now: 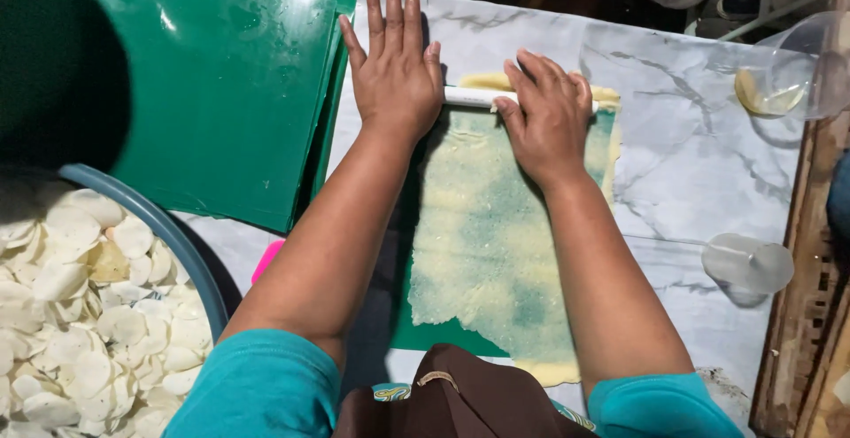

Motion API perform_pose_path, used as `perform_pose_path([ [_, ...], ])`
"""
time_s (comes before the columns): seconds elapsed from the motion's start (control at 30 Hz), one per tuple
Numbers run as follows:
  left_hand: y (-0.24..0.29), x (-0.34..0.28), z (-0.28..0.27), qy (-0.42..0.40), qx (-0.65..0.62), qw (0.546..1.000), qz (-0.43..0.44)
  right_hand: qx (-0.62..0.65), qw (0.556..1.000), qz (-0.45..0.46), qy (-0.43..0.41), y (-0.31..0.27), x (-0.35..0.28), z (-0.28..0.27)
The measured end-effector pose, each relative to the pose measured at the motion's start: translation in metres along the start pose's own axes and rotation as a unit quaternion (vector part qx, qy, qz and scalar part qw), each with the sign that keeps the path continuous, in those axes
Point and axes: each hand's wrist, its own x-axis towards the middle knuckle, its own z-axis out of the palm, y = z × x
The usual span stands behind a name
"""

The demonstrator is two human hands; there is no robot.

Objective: Rolling out dough onto a mat to create thin cracker layers for snack production.

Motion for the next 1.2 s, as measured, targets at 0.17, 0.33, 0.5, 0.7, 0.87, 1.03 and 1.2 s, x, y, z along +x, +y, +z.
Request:
perform_pose_path([
  [0.17,0.0,0.004,0.002,0.005,0.004,1.0,-0.002,0.059,0.994,0.09,-0.001,-0.006,0.025,0.002],
  [0.33,0.0,0.008,0.004,0.001,0.011,1.0,-0.013,0.25,0.926,0.224,-0.172,-0.015,0.055,-0.015],
  [0.5,0.0,0.017,0.005,-0.023,0.007,0.999,-0.024,0.189,0.953,0.167,-0.168,-0.006,0.063,-0.019],
  [0.7,0.001,0.025,-0.001,-0.06,0.013,0.998,-0.035,0.283,0.942,0.18,0.003,0.004,0.067,-0.043],
  [0.87,-0.006,0.036,0.015,-0.055,-0.019,0.998,-0.036,0.409,0.88,0.238,0.04,-0.054,0.046,-0.082],
  [1.03,-0.022,0.042,0.039,0.06,-0.122,0.99,0.03,0.507,0.763,0.398,-0.043,-0.114,-0.002,-0.026],
  [1.2,-0.046,0.024,0.03,0.1,-0.278,0.941,0.164,0.278,0.927,0.249,0.024,-0.114,-0.025,0.018],
])
